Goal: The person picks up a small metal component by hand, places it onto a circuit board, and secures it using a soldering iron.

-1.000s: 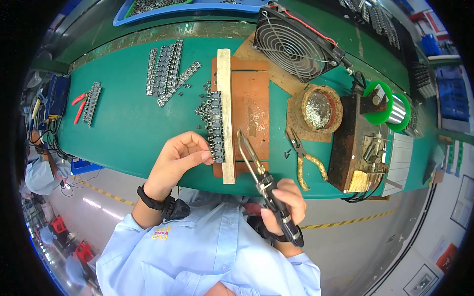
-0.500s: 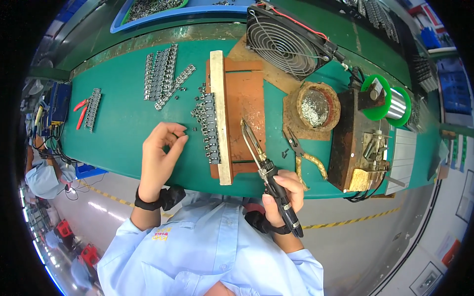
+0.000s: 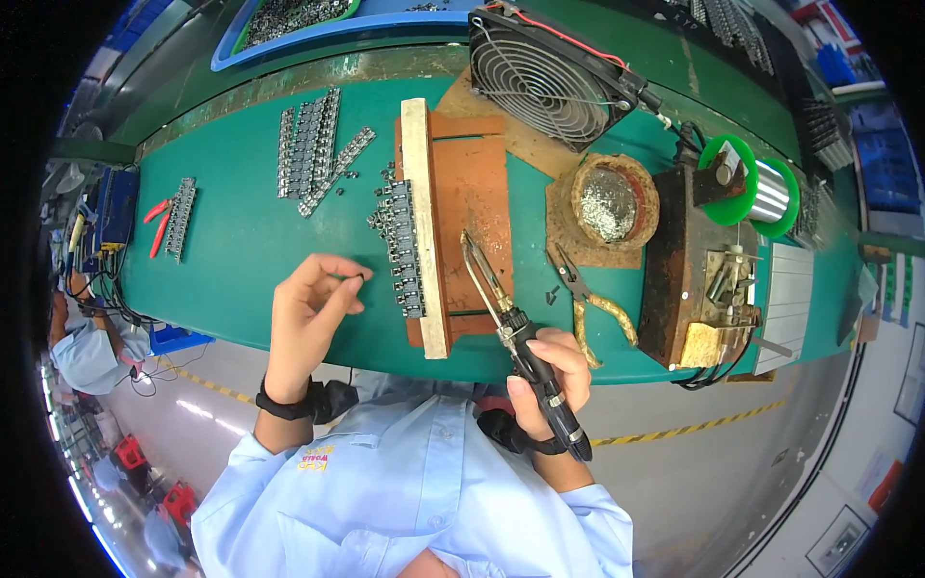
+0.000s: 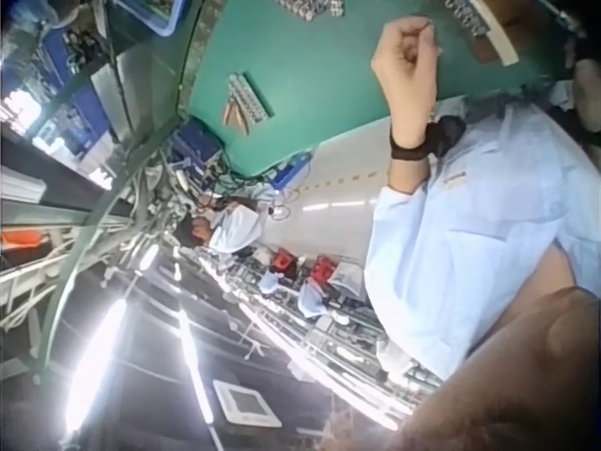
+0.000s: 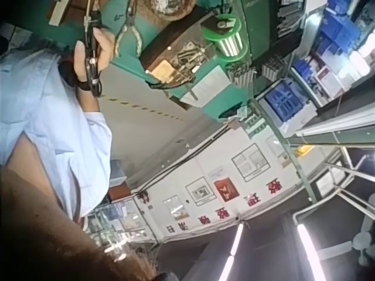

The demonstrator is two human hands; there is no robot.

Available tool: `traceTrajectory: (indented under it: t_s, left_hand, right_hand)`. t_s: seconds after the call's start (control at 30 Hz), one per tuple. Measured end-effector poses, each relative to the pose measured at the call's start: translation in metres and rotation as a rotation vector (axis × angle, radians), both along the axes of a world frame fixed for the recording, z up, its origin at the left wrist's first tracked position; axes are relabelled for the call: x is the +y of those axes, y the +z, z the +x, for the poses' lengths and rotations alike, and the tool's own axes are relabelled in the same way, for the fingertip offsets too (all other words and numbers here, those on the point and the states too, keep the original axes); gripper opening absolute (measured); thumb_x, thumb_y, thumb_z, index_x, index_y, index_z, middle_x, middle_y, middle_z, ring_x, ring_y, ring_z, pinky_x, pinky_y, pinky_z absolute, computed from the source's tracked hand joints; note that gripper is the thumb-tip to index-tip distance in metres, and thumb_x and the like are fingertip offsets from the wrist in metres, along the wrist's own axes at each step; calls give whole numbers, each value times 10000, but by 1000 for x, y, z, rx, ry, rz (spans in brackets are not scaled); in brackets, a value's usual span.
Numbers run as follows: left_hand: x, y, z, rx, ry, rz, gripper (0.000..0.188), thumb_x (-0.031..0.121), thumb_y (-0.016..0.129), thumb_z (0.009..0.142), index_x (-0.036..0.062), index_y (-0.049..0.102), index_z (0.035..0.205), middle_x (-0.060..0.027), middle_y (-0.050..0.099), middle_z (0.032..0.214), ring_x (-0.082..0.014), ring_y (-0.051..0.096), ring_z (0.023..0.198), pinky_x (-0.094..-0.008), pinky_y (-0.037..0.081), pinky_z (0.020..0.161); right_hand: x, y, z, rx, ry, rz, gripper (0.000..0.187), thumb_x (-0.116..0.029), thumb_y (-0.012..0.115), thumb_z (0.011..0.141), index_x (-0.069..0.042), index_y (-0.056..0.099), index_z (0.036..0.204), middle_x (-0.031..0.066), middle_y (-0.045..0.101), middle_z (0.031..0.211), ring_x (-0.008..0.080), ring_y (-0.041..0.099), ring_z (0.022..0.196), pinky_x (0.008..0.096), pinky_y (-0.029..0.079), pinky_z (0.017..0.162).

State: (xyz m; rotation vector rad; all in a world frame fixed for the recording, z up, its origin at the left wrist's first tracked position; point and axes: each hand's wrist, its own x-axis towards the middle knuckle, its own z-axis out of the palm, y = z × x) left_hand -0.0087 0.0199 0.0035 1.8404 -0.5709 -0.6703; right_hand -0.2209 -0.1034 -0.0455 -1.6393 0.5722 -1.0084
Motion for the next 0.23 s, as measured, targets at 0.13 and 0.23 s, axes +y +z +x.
traceTrajectory:
  t_s: [0.13,0.23]
  left_hand:
    - [9,1,-2,361,-106,-93,65,53,552,853,0,575,881,-42,599,939,-89,575,681,-204,460,601]
    - [13,-4,-3,481,-283,-117,164,35,492,877,14,567,1022,-114,568,1086,-111,586,746,-195,451,705]
  right_hand:
    - [-1,0,-1,7,-4,-16,418,-289,645,750,-30,466,1025,103,474,798,133,466,621,218,380,491]
    - [0,1,0,16,7,7,419,-291,643,752,-31,463,1028,108,481,802,132,466,632,222,391,502]
